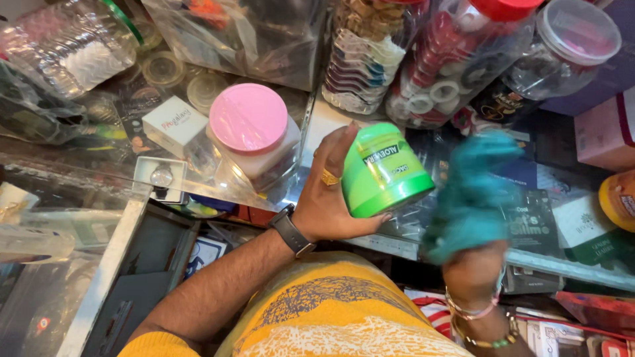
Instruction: The person wipes various containers and jars with a blue cloth, picking them up one by one and cleaning their lids and sides.
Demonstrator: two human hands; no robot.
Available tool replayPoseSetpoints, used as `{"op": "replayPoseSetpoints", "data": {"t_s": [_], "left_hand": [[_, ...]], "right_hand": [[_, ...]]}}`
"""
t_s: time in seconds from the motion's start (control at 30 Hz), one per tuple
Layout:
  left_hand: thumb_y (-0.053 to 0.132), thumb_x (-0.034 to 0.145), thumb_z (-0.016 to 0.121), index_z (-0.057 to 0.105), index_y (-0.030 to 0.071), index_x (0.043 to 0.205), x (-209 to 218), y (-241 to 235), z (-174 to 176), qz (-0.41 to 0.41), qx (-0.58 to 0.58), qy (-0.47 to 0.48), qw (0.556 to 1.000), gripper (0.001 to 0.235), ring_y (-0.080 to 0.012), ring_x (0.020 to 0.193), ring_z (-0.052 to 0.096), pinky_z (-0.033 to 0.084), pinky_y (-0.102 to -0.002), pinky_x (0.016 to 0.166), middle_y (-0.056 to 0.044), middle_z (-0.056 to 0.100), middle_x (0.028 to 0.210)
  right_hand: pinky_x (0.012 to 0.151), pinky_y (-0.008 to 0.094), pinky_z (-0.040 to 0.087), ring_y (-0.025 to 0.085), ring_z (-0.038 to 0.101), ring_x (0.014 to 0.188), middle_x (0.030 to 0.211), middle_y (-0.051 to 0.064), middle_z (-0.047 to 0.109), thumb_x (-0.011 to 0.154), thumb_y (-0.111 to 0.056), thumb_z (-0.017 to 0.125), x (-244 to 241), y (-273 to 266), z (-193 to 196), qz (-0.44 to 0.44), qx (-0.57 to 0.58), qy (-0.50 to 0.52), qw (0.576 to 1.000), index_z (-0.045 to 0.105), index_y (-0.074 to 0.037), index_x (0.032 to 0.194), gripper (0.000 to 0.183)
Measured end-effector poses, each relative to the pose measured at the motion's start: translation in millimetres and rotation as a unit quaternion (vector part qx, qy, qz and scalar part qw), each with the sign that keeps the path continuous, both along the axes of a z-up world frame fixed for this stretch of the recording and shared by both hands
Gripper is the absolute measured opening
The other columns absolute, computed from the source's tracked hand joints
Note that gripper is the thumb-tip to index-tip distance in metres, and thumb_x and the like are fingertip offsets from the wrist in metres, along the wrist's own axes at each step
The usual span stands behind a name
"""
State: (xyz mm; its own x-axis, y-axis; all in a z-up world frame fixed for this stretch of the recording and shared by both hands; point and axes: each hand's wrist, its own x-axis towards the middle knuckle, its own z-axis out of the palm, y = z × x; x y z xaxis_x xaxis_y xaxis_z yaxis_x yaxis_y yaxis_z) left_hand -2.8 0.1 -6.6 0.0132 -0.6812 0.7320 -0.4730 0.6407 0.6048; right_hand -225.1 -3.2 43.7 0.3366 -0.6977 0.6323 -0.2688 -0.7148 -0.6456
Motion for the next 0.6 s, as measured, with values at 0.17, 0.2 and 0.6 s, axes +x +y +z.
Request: {"op": "replayPoseSetpoints", "data": {"t_s": [0.17, 0.2, 0.6], "left_hand": [[0.032, 0.059, 0.094, 0.022, 0.016, 0.163, -4, -7, -17, 0.005, 0.003, -0.057, 0.998, 0.127, -0.0414, 0.141, 0.046, 0.04, -0.051, 0.12, -0.023, 0.041, 0.153], [0.031, 0.056, 0.092, 0.024, 0.016, 0.162, -3, -9, -21, 0.011, 0.009, -0.074, 0.997, 0.127, -0.0422, 0.14, 0.047, 0.041, -0.052, 0.118, -0.023, 0.042, 0.152], [0.032, 0.076, 0.088, 0.035, 0.011, 0.163, -3, -2, -44, 0.042, 0.101, 0.093, 0.99, 0.104, -0.038, 0.146, 0.047, 0.039, -0.049, 0.126, -0.022, 0.043, 0.156]], "right_hand": [[0.099, 0.05, 0.047, 0.045, 0.057, 0.125, 0.146, 0.022, 0.052, 0.092, -0.043, 0.064, 26, -38, 3, -0.023, -0.013, 0.275, 0.961, 0.062, -0.003, 0.14, 0.063], [0.093, 0.048, 0.048, 0.044, 0.059, 0.119, 0.144, 0.024, 0.053, 0.093, -0.042, 0.064, 25, -58, -8, -0.015, 0.046, 0.282, 0.958, 0.061, -0.002, 0.143, 0.065], [0.095, 0.039, 0.054, 0.02, 0.067, 0.107, 0.12, 0.009, 0.069, 0.102, -0.036, 0.048, 21, -46, -113, 0.029, 0.568, -0.33, 0.753, 0.058, -0.007, 0.132, 0.043]]}}
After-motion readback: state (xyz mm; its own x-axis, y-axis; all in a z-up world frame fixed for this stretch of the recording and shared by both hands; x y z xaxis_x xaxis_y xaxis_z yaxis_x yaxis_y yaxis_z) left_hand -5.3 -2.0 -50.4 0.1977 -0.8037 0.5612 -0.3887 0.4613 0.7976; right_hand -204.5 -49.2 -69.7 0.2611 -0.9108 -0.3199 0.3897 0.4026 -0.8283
